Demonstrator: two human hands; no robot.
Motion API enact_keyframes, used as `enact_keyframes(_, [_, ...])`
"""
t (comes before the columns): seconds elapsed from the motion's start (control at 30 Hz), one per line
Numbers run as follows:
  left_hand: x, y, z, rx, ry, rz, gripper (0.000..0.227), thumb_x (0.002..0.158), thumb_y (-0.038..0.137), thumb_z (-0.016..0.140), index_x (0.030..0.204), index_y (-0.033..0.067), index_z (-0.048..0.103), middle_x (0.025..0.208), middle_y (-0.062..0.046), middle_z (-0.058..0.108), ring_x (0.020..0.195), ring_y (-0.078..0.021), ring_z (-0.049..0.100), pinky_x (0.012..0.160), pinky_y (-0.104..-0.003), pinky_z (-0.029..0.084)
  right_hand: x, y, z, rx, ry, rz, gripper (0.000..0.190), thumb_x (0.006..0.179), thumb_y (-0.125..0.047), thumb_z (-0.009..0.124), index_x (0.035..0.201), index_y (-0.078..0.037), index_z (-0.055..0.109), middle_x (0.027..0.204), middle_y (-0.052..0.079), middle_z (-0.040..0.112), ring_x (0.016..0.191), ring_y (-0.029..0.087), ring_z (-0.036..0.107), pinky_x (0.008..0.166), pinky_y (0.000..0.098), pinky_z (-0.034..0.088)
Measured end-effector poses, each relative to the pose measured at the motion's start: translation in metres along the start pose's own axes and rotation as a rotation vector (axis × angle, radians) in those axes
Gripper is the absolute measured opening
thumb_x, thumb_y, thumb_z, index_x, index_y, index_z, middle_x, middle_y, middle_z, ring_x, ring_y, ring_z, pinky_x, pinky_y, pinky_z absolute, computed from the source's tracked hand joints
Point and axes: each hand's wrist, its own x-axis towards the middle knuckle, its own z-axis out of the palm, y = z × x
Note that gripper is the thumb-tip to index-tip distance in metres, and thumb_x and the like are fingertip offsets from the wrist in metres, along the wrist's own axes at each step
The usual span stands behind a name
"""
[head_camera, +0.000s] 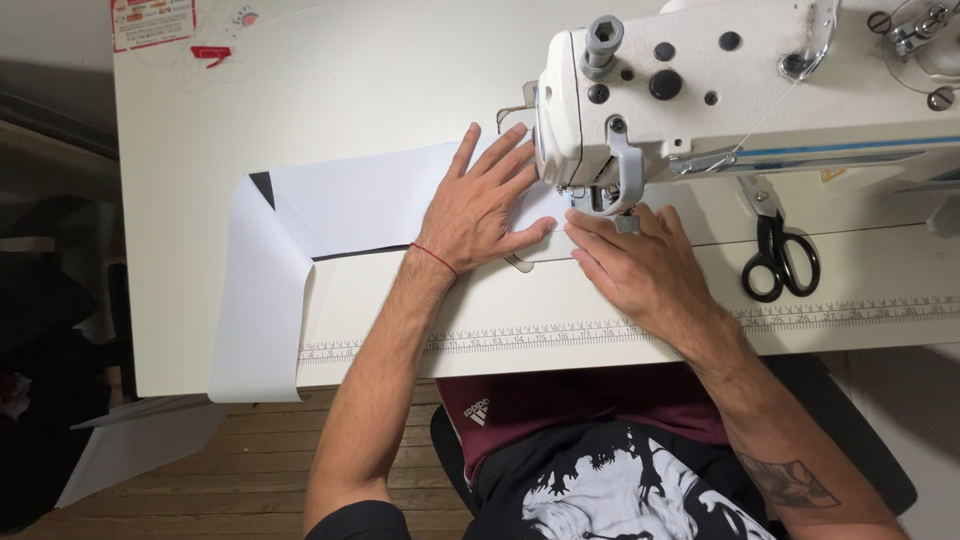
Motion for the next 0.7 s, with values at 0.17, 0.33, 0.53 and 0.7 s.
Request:
enact_keyframes(0.17, [0.0, 0.0, 0.001, -0.006, 0.005, 0.011, 0.077, 0.11, 0.084, 0.05, 0.17, 0.0371, 0.059, 0.181, 0.006, 0.053, 0.176, -0.0199, 0.033, 0.15, -0.059, 0.005, -0.002, 0.001, 0.003, -0.016, -0.003, 0.009, 0.033, 0.12, -0.035, 0.068, 0.149, -0.023, 0.077, 0.141, 0.002, 0.083, 0.103, 0.042, 0.071, 0.086, 0.0504, 0.052])
enact_keyframes(0.33, [0.005, -0.002, 0.003, 0.034, 0.008, 0.003, 0.078, 0.109, 0.085, 0.05, 0.172, 0.0402, 0.057, 0.183, 0.007, 0.051, 0.177, -0.0185, 0.03, 0.15, -0.058, 0.004, 0.0, 0.001, 0.002, -0.002, -0.029, 0.026, 0.036, 0.12, -0.037, 0.067, 0.152, -0.023, 0.075, 0.136, 0.006, 0.086, 0.104, 0.043, 0.071, 0.086, 0.0515, 0.05])
enact_keyframes(0.53, [0.012, -0.008, 0.003, 0.046, -0.025, -0.022, 0.082, 0.108, 0.088, 0.047, 0.176, 0.0439, 0.052, 0.191, 0.008, 0.039, 0.18, -0.0197, 0.02, 0.15, -0.06, 0.002, 0.009, -0.004, -0.006, 0.001, -0.103, 0.088, 0.036, 0.12, -0.039, 0.064, 0.149, -0.022, 0.077, 0.073, 0.021, 0.074, 0.1, 0.043, 0.071, 0.093, 0.0545, 0.051])
enact_keyframes(0.7, [0.018, -0.009, -0.003, 0.065, -0.031, -0.019, 0.083, 0.107, 0.09, 0.045, 0.177, 0.0448, 0.05, 0.192, 0.008, 0.037, 0.181, -0.0208, 0.018, 0.15, -0.062, 0.002, 0.015, -0.007, -0.017, 0.03, -0.089, 0.113, 0.039, 0.117, -0.039, 0.07, 0.152, -0.024, 0.077, 0.084, 0.024, 0.071, 0.094, 0.043, 0.066, 0.089, 0.0554, 0.05])
